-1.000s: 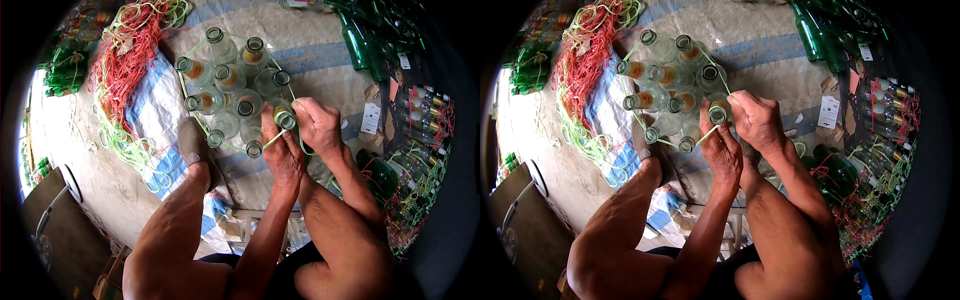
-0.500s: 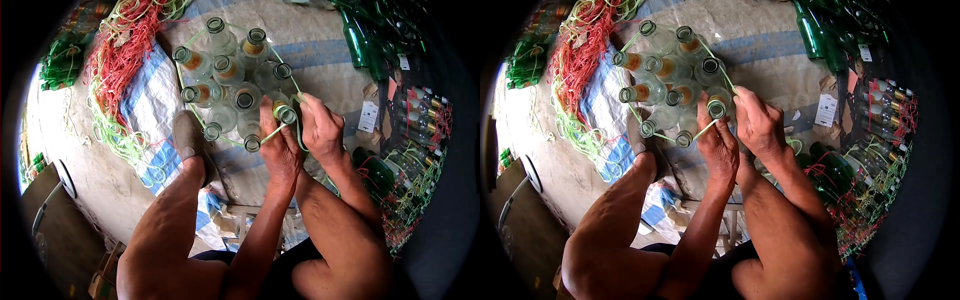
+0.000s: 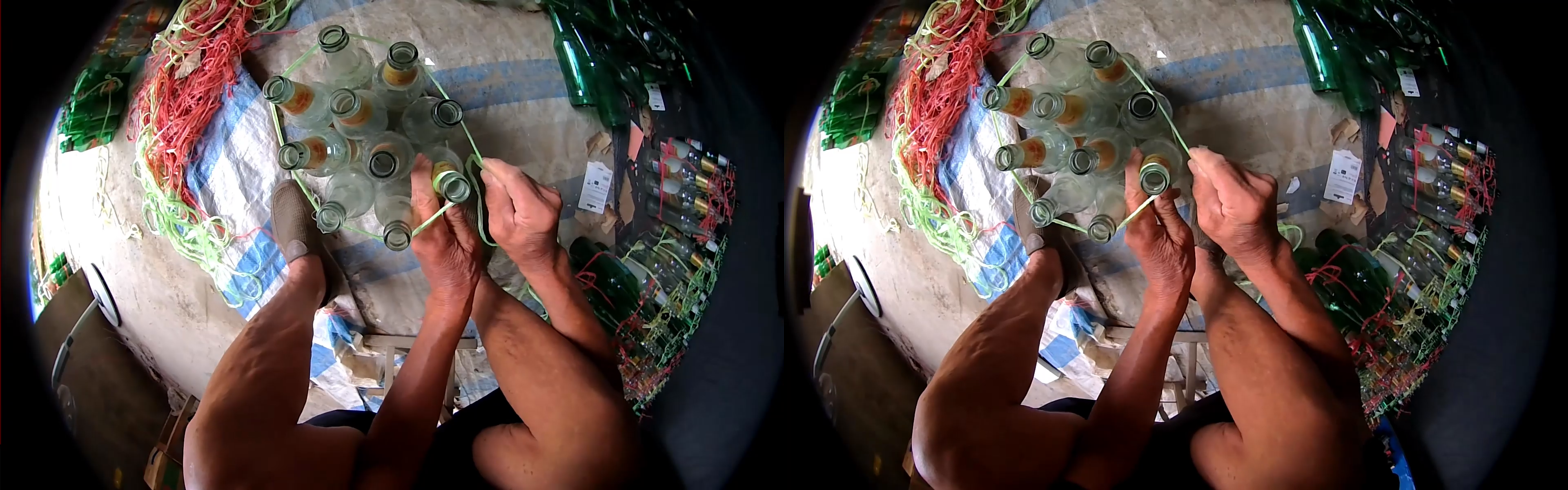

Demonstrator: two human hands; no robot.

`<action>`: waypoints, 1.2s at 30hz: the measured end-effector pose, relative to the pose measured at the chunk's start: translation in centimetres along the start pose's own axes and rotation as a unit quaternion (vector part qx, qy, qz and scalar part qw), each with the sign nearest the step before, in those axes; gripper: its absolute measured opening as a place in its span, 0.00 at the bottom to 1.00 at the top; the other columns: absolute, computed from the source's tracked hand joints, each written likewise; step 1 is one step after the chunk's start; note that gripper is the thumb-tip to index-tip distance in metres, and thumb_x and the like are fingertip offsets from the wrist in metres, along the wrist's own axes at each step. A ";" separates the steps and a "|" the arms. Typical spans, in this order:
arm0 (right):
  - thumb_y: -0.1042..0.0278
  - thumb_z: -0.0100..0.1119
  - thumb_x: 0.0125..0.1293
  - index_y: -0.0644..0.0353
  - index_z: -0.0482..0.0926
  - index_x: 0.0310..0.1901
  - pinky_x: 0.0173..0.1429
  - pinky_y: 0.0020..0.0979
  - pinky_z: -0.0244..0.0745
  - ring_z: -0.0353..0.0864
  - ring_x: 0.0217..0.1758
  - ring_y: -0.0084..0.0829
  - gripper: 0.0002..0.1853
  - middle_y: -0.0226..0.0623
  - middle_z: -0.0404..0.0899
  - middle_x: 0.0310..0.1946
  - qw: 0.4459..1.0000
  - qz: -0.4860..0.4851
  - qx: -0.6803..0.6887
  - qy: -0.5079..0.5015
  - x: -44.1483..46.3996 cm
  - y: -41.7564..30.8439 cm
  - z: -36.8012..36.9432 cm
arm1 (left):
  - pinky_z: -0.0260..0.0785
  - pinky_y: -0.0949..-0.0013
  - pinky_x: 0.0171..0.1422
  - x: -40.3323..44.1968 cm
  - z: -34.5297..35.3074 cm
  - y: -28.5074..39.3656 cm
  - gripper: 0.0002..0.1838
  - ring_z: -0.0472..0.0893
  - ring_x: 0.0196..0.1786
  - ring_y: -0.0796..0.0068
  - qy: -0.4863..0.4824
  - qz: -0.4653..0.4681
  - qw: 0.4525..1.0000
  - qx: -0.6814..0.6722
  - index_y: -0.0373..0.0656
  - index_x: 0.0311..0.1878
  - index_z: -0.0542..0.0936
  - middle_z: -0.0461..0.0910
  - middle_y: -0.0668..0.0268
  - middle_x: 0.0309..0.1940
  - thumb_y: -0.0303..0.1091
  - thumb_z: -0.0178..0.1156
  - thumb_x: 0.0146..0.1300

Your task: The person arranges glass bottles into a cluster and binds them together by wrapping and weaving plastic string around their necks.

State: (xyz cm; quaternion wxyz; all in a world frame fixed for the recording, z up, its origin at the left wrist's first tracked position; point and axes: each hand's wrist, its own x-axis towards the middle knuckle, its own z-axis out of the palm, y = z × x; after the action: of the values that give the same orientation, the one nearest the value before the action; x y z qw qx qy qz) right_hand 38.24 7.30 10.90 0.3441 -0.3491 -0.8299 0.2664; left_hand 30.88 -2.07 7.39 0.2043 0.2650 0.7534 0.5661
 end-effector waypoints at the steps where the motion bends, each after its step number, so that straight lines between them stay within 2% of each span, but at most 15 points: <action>1: 0.85 0.67 0.65 0.68 0.85 0.50 0.37 0.41 0.84 0.91 0.35 0.50 0.12 0.50 0.89 0.34 1.000 -0.002 -0.003 -0.007 0.0 -0.1 -0.1 | 0.79 0.69 0.49 0.0 0.0 -0.2 0.26 0.86 0.44 0.71 0.002 0.004 1.000 0.004 0.39 0.80 0.68 0.83 0.56 0.62 0.41 0.51 0.86; 9: 0.85 0.65 0.64 0.69 0.84 0.50 0.35 0.41 0.84 0.90 0.33 0.50 0.12 0.51 0.88 0.33 1.000 -0.007 0.002 -0.021 -0.4 -0.2 -0.4 | 0.81 0.67 0.51 0.0 -0.5 -0.6 0.26 0.87 0.47 0.70 -0.004 0.026 0.999 0.022 0.36 0.79 0.68 0.81 0.55 0.67 0.41 0.51 0.86; 12: 0.86 0.64 0.62 0.69 0.84 0.50 0.35 0.41 0.84 0.90 0.32 0.51 0.14 0.50 0.88 0.33 0.999 -0.012 0.002 -0.030 -0.7 -0.1 -0.1 | 0.81 0.67 0.52 0.2 -0.4 -0.7 0.26 0.87 0.48 0.69 0.002 0.047 0.998 0.029 0.37 0.79 0.68 0.83 0.55 0.66 0.40 0.52 0.86; 19: 0.84 0.64 0.59 0.69 0.85 0.52 0.34 0.42 0.84 0.90 0.33 0.48 0.17 0.48 0.88 0.35 0.997 -0.037 -0.046 -0.045 -0.7 -0.4 0.4 | 0.81 0.66 0.53 0.2 -0.9 -0.4 0.25 0.87 0.48 0.68 -0.013 0.034 0.999 0.040 0.36 0.79 0.69 0.84 0.53 0.62 0.37 0.52 0.85; 22: 0.82 0.65 0.60 0.68 0.85 0.53 0.33 0.41 0.83 0.90 0.32 0.45 0.18 0.44 0.88 0.34 0.994 -0.054 -0.078 -0.062 -0.6 -1.0 0.1 | 0.81 0.64 0.56 0.1 -1.0 -0.4 0.25 0.88 0.51 0.64 -0.014 0.027 0.999 0.037 0.36 0.78 0.70 0.84 0.53 0.63 0.37 0.52 0.85; 26: 0.79 0.66 0.62 0.67 0.85 0.53 0.30 0.38 0.81 0.88 0.29 0.40 0.17 0.38 0.83 0.28 0.988 -0.066 -0.110 -0.087 -0.6 -1.7 -0.2 | 0.79 0.60 0.62 0.6 -1.0 0.1 0.25 0.87 0.59 0.55 0.007 0.066 0.996 0.053 0.35 0.77 0.70 0.82 0.50 0.67 0.36 0.54 0.84; 29: 0.78 0.66 0.62 0.66 0.84 0.51 0.29 0.37 0.80 0.87 0.28 0.39 0.15 0.37 0.82 0.28 0.982 -0.075 -0.132 -0.112 -0.4 -2.6 -0.7 | 0.77 0.59 0.64 0.6 -1.3 0.9 0.25 0.85 0.64 0.51 -0.003 0.041 0.999 0.028 0.35 0.77 0.70 0.81 0.48 0.69 0.35 0.54 0.84; 36: 0.75 0.67 0.63 0.63 0.82 0.46 0.26 0.36 0.76 0.84 0.26 0.35 0.10 0.34 0.78 0.25 0.967 -0.097 -0.162 -0.172 0.0 -4.6 -2.0 | 0.78 0.61 0.63 0.5 -1.3 0.8 0.25 0.85 0.61 0.56 -0.009 0.019 1.000 0.022 0.38 0.79 0.70 0.82 0.49 0.68 0.31 0.55 0.82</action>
State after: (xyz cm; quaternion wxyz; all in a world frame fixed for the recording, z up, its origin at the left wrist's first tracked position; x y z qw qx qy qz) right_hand 37.96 4.83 15.33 0.1595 -0.2670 -0.9386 0.1492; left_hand 29.84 -2.61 8.53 0.1948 0.2889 0.7585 0.5508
